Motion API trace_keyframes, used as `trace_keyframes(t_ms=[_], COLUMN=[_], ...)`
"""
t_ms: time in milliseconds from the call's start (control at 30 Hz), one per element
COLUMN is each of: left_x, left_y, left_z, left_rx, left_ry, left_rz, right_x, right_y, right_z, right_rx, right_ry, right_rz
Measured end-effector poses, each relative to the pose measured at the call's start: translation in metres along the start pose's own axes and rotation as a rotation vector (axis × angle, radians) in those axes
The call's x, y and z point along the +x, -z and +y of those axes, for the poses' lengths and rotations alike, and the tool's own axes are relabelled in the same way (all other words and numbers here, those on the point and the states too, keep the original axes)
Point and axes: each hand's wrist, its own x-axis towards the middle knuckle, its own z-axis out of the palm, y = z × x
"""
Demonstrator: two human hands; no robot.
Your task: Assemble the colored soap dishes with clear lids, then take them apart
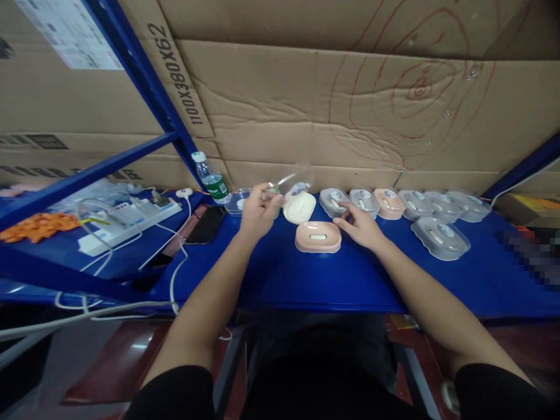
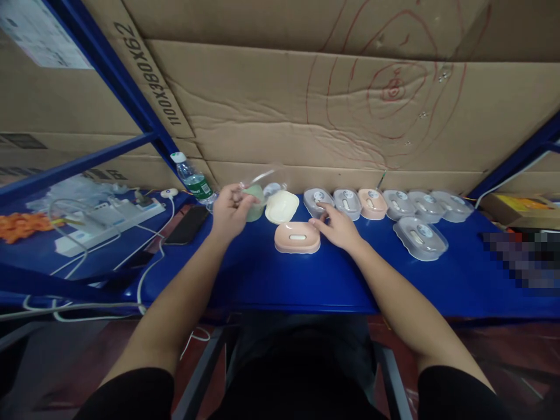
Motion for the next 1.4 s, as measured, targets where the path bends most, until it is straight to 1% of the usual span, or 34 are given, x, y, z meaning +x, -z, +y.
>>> trace_keyframes(t_ms=[67, 133, 200, 233, 300, 400, 467, 700, 800, 933, 1033, 1167, 1267, 1333, 1400], left_x=[-0.009, -0.016, -0.019, -0.019, -0.019, -0.018, -0.018, -0.021, -0.021, -0.021, -0.021, -0.022, -0.023, -0.023, -0.025], left_y=[-0.014, -0.026, -0.034, -0.036, -0.037, -0.034, -0.033, -0.041, -0.043, -0.041, -0.04, -0.039, -0.039, -0.04, -0.041], left_z=[0.01, 0.016, 0.017, 0.016, 0.015, 0.015, 0.016, 0.018, 0.018, 0.018, 0.017, 0.017, 0.018, 0.018, 0.018], left_rx=[-0.087, -0.189, -0.243, -0.228, -0.113, 0.131, 0.238, 0.409, 0.441, 0.459, 0.46, 0.475, 0.488, 0.479, 0.459], left_ry=[-0.006, 0.015, 0.065, 0.085, 0.101, 0.072, 0.061, 0.093, 0.09, 0.091, 0.118, 0.14, 0.117, 0.104, 0.094], left_rz=[-0.167, -0.309, -0.385, -0.405, -0.432, -0.507, -0.553, -0.671, -0.691, -0.688, -0.677, -0.661, -0.671, -0.68, -0.682], right_x=[-0.001, -0.001, -0.001, -0.001, -0.001, 0.0, 0.0, 0.004, 0.004, 0.004, 0.004, 0.003, 0.001, 0.0, -0.002], right_y=[0.001, 0.001, 0.001, 0.001, 0.001, 0.001, 0.0, -0.001, -0.001, -0.002, -0.002, -0.002, -0.002, -0.004, -0.006], right_z=[-0.002, -0.004, -0.005, -0.005, -0.006, -0.006, -0.004, 0.006, 0.008, 0.009, 0.01, 0.01, 0.008, 0.005, 0.0], right_rx=[0.082, 0.143, 0.172, 0.179, 0.186, 0.184, 0.162, -0.026, -0.052, -0.075, -0.145, -0.21, -0.139, -0.076, -0.045], right_ry=[0.018, 0.033, 0.026, 0.01, -0.037, -0.101, -0.117, -0.091, -0.096, -0.09, -0.059, -0.007, 0.131, 0.256, 0.341], right_rz=[0.022, 0.027, 0.022, 0.013, -0.029, -0.128, -0.185, -0.312, -0.359, -0.35, -0.283, -0.153, -0.081, -0.083, -0.108])
